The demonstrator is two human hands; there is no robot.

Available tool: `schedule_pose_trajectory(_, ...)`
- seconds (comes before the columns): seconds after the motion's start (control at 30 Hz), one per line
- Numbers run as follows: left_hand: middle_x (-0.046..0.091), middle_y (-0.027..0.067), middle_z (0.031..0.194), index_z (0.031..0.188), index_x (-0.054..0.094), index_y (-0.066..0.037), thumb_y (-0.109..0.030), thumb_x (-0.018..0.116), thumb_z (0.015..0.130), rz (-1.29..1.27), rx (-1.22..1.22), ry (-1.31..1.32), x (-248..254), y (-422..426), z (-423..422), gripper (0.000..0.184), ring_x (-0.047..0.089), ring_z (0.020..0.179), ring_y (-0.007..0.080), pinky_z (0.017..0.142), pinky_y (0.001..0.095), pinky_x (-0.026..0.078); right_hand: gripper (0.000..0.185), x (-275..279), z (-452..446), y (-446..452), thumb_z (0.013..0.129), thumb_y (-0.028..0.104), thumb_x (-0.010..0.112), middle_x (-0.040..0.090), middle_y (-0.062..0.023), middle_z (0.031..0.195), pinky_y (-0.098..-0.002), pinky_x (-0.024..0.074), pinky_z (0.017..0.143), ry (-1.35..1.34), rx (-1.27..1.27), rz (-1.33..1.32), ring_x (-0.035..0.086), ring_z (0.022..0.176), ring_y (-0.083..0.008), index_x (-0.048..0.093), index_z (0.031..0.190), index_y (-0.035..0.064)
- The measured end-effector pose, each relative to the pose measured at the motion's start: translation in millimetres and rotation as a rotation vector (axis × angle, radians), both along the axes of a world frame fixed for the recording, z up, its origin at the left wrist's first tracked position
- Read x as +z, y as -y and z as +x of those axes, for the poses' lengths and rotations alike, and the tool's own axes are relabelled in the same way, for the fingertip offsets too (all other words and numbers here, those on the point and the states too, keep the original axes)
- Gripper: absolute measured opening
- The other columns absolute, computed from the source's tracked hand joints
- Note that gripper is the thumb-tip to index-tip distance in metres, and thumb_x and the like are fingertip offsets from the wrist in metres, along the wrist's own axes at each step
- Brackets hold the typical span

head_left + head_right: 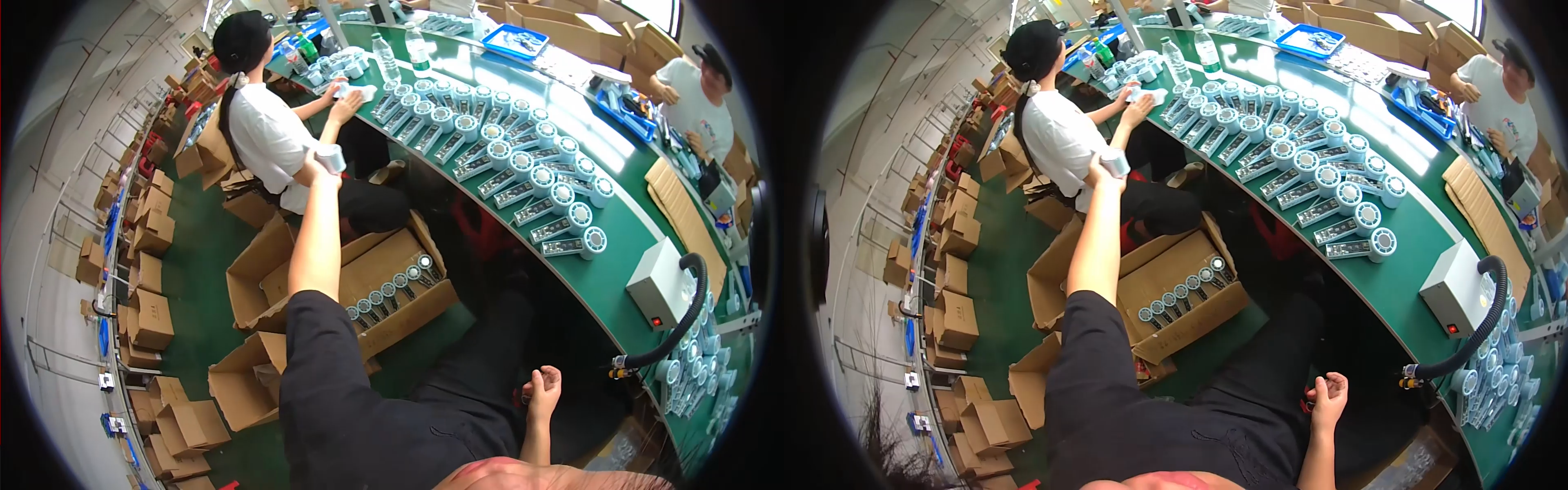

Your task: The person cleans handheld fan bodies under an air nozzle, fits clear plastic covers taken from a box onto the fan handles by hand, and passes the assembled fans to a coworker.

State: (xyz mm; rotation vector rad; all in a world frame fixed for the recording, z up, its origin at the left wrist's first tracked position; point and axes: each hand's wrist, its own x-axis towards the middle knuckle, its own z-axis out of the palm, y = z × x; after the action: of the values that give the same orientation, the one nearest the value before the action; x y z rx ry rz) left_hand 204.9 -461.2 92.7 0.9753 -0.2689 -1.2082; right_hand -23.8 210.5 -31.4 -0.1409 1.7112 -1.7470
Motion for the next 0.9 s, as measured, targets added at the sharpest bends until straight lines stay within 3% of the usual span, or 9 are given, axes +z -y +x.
schedule_pose_trajectory(0.03, 0.069, 0.0109, 0.115, 0.125, 0.06, -0.009, -0.032, 0.069, 0.088, -0.011, -0.064, 0.078, 11, -23, -14, 0.044, 0.07, 0.091, 0.026, 0.067, 0.0372, 0.056, 0.02, -3, -1, 0, 0.096, 0.003, 0.063, 0.055, -0.0064, 0.092, -0.0218, 0.0486, 0.06, 0.004, -0.006, 0.004, 0.056, 0.061, -0.0116, 0.054, 0.115, 0.0036)
schedule_pose_trajectory(0.13, 0.067, 0.0097, 0.117, 0.128, 0.06, -0.009, -0.039, 0.062, 0.093, -0.157, -0.322, 0.079, -60, 40, -2, 0.046, 0.067, 0.094, 0.0217, 0.07, 0.0333, 0.053, 0.02, -5, 2, -3, 0.096, 0.003, 0.063, 0.055, -0.0062, 0.091, -0.0217, 0.0485, 0.06, 0.005, -0.01, 0.007, 0.056, 0.061, -0.0116, 0.054, 0.114, 0.0035)
schedule_pose_trajectory(0.23, 0.067, 0.01, 0.116, 0.13, 0.059, -0.008, -0.039, 0.061, 0.095, -0.07, -0.3, 0.118, -14, -23, -28, 0.047, 0.067, 0.096, 0.0209, 0.073, 0.035, 0.053, 0.021, -6, 2, -3, 0.095, 0.003, 0.064, 0.055, -0.0059, 0.089, -0.0215, 0.0484, 0.06, -0.014, -0.005, -0.001, 0.056, 0.061, -0.0114, 0.054, 0.114, 0.0035)
schedule_pose_trajectory(0.4, 0.066, 0.0133, 0.115, 0.128, 0.059, -0.004, -0.032, 0.06, 0.097, -0.287, -0.466, 0.137, -42, -7, -36, 0.042, 0.067, 0.094, 0.0225, 0.076, 0.035, 0.054, 0.022, -21, -9, -21, 0.094, 0.007, 0.067, 0.057, -0.0053, 0.087, -0.0208, 0.0451, 0.056, -0.121, 0.043, 0.053, 0.055, 0.057, -0.0104, 0.055, 0.112, 0.0038)
schedule_pose_trajectory(0.5, 0.065, 0.0138, 0.116, 0.129, 0.056, -0.002, -0.029, 0.057, 0.099, -0.407, -0.513, 0.249, -30, -27, -39, 0.04, 0.067, 0.093, 0.0232, 0.078, 0.0343, 0.054, 0.023, -32, -38, -54, 0.092, 0.006, 0.068, 0.057, -0.0039, 0.083, -0.0211, 0.0451, 0.057, -0.314, 0.071, 0.146, 0.054, 0.059, -0.0102, 0.056, 0.112, 0.0044)
schedule_pose_trajectory(0.67, 0.063, 0.015, 0.112, 0.129, 0.051, 0.0, -0.021, 0.055, 0.099, -0.545, -0.595, 0.308, 7, -100, -64, 0.037, 0.067, 0.089, 0.0238, 0.08, 0.0333, 0.054, 0.025, -28, -106, -141, 0.094, 0.014, 0.068, 0.058, -0.0023, 0.081, -0.0215, 0.045, 0.06, -0.336, -0.139, 0.332, 0.054, 0.062, -0.0091, 0.06, 0.116, 0.0062)
schedule_pose_trajectory(0.73, 0.062, 0.0155, 0.109, 0.128, 0.048, 0.001, -0.017, 0.057, 0.098, -0.587, -0.597, 0.276, 27, -134, -68, 0.036, 0.067, 0.087, 0.0237, 0.08, 0.0329, 0.054, 0.028, -28, -127, -181, 0.098, 0.029, 0.068, 0.059, 0.0007, 0.081, -0.0199, 0.0432, 0.062, -0.178, -0.401, 0.379, 0.054, 0.063, -0.0076, 0.062, 0.117, 0.0096)
schedule_pose_trajectory(0.77, 0.062, 0.0155, 0.109, 0.128, 0.048, 0.001, -0.017, 0.057, 0.098, -0.578, -0.593, 0.275, 38, -150, -69, 0.036, 0.067, 0.087, 0.0237, 0.08, 0.0329, 0.054, 0.028, -33, -132, -192, 0.098, 0.029, 0.068, 0.059, 0.0007, 0.081, -0.0199, 0.0432, 0.062, -0.18, -0.395, 0.387, 0.054, 0.063, -0.0076, 0.062, 0.117, 0.0096)
schedule_pose_trajectory(0.9, 0.059, 0.0147, 0.11, 0.131, 0.043, -0.001, -0.016, 0.057, 0.097, -0.613, -0.655, 0.3, 67, -217, -83, 0.04, 0.066, 0.085, 0.0228, 0.08, 0.0336, 0.054, 0.032, -33, -140, -220, 0.099, 0.043, 0.067, 0.057, 0.004, 0.082, -0.0186, 0.0422, 0.058, 0.043, -0.728, 0.114, 0.053, 0.063, -0.0065, 0.063, 0.114, 0.0146)
